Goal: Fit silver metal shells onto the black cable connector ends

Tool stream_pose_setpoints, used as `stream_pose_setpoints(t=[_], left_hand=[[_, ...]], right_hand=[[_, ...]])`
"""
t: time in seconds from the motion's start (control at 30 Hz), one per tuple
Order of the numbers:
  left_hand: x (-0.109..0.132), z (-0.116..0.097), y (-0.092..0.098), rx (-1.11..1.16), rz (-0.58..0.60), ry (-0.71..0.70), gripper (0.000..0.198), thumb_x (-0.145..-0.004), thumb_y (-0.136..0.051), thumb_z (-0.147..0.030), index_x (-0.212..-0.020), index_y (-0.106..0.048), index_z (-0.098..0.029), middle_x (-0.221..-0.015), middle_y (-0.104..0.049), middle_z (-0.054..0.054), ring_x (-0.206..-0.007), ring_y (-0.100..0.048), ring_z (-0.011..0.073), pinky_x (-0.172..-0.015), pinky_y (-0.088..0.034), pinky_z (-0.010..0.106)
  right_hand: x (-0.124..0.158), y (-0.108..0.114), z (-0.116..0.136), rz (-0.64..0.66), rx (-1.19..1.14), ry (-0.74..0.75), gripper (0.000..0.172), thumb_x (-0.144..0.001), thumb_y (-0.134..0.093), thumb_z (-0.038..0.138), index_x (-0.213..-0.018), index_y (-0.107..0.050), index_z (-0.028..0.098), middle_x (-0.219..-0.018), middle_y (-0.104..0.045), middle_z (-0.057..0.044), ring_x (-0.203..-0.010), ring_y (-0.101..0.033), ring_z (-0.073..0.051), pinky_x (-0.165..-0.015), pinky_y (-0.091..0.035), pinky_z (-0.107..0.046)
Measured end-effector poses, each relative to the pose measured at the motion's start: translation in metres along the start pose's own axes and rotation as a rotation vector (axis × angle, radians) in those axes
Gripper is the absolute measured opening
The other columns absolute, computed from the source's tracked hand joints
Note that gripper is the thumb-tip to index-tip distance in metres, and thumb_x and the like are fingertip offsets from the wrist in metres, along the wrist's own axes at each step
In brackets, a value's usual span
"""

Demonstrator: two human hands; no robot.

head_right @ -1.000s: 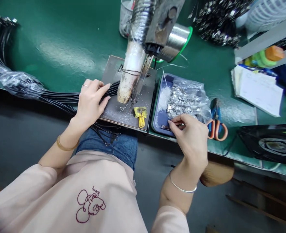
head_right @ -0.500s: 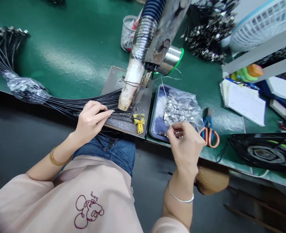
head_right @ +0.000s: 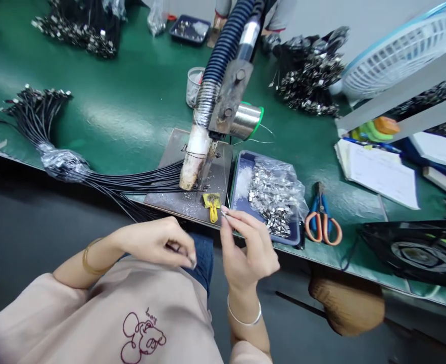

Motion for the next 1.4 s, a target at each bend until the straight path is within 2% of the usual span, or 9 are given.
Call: stream_pose_setpoints(t=[0.07, 0.13, 0.2, 0.27, 0.4, 0.7, 1.07, 1.23, 1.4], left_hand=[[0.004, 0.024, 0.021, 0.211, -0.344, 0.135, 0.017, -0.084, -0.070, -0.030, -0.079, -0.068, -0.014, -0.055, -0.061, -0.001, -0.048, -0.050, 0.0069, -0.050, -0.038, 0.019], [0.013, 0.040, 0.034, 0.336, -0.602, 0.178, 0.028, -0.081, -0.073, -0.039, -0.078, -0.064, -0.013, -0.054, -0.059, -0.002, -0.045, -0.046, 0.0053, -0.046, -0.034, 0.018], [0.021, 0.051, 0.040, 0.403, -0.735, 0.205, 0.037, -0.075, -0.077, -0.047, -0.080, -0.062, -0.013, -0.053, -0.059, -0.004, -0.040, -0.038, 0.0033, -0.041, -0.026, 0.018], [0.025, 0.055, 0.043, 0.440, -0.797, 0.210, 0.043, -0.071, -0.080, -0.050, -0.081, -0.061, -0.013, -0.052, -0.059, -0.004, -0.038, -0.034, 0.0024, -0.039, -0.023, 0.018], [0.024, 0.051, 0.048, 0.454, -0.826, 0.187, 0.044, -0.068, -0.082, -0.050, -0.081, -0.062, -0.013, -0.052, -0.060, -0.004, -0.038, -0.035, 0.0023, -0.039, -0.023, 0.018], [0.016, 0.033, 0.048, 0.331, -0.841, 0.079, 0.031, -0.073, -0.081, -0.040, -0.072, -0.064, -0.013, -0.054, -0.062, -0.002, -0.043, -0.047, 0.0039, -0.044, -0.037, 0.018], [0.015, 0.037, 0.045, 0.229, -0.821, -0.021, 0.026, -0.075, -0.081, -0.036, -0.074, -0.069, -0.013, -0.068, -0.069, 0.002, -0.059, -0.063, 0.0095, -0.061, -0.054, 0.021], [0.017, 0.031, 0.048, 0.042, -0.826, -0.036, 0.022, -0.081, -0.075, -0.035, -0.078, -0.073, -0.013, -0.075, -0.073, 0.005, -0.062, -0.063, 0.0116, -0.061, -0.052, 0.022], [0.015, 0.016, 0.043, -0.362, -0.750, -0.029, 0.018, -0.089, -0.066, -0.028, -0.078, -0.075, -0.018, -0.071, -0.070, 0.006, -0.064, -0.059, 0.0153, -0.068, -0.050, 0.028]], right_hand=[[0.007, -0.009, -0.005, 0.057, -0.109, -0.091, 0.023, -0.079, -0.075, 0.003, -0.092, -0.070, 0.022, -0.089, -0.077, -0.001, -0.080, -0.074, -0.015, -0.073, -0.061, -0.028], [0.012, -0.018, -0.011, 0.120, -0.206, -0.198, 0.019, -0.083, -0.072, 0.005, -0.090, -0.068, 0.022, -0.089, -0.076, -0.001, -0.082, -0.074, -0.015, -0.073, -0.061, -0.027], [0.015, -0.025, -0.012, 0.179, -0.254, -0.251, 0.016, -0.085, -0.070, 0.007, -0.086, -0.066, 0.022, -0.087, -0.075, 0.000, -0.081, -0.073, -0.014, -0.073, -0.060, -0.026], [0.014, -0.029, -0.009, 0.229, -0.263, -0.248, 0.015, -0.086, -0.069, 0.008, -0.082, -0.066, 0.022, -0.085, -0.074, 0.000, -0.080, -0.073, -0.014, -0.074, -0.060, -0.026], [0.012, -0.032, -0.005, 0.298, -0.266, -0.269, 0.012, -0.087, -0.069, 0.012, -0.080, -0.068, 0.022, -0.085, -0.075, -0.001, -0.079, -0.073, -0.016, -0.076, -0.061, -0.029], [0.028, -0.047, -0.014, 0.311, -0.410, -0.511, 0.010, -0.088, -0.069, 0.018, -0.080, -0.072, 0.023, -0.087, -0.074, -0.002, -0.080, -0.071, -0.015, -0.066, -0.061, -0.026], [0.035, -0.061, -0.025, 0.353, -0.529, -0.665, 0.007, -0.083, -0.070, 0.020, -0.078, -0.074, 0.024, -0.090, -0.073, -0.002, -0.079, -0.071, -0.014, -0.068, -0.062, -0.026], [0.032, -0.058, -0.023, 0.380, -0.530, -0.619, 0.008, -0.085, -0.069, 0.019, -0.080, -0.073, 0.023, -0.090, -0.074, -0.002, -0.079, -0.072, -0.015, -0.068, -0.062, -0.026], [0.021, -0.046, -0.007, 0.378, -0.268, -0.365, 0.012, -0.085, -0.067, 0.013, -0.079, -0.071, 0.023, -0.092, -0.075, -0.004, -0.089, -0.074, -0.018, -0.081, -0.063, -0.034]])
Point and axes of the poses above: each hand's wrist, its own x-axis away from the middle knuckle, its own y-axis out of the back of the hand, z = x × y, the point moved 8 cm from there along -x, towards the middle knuckle
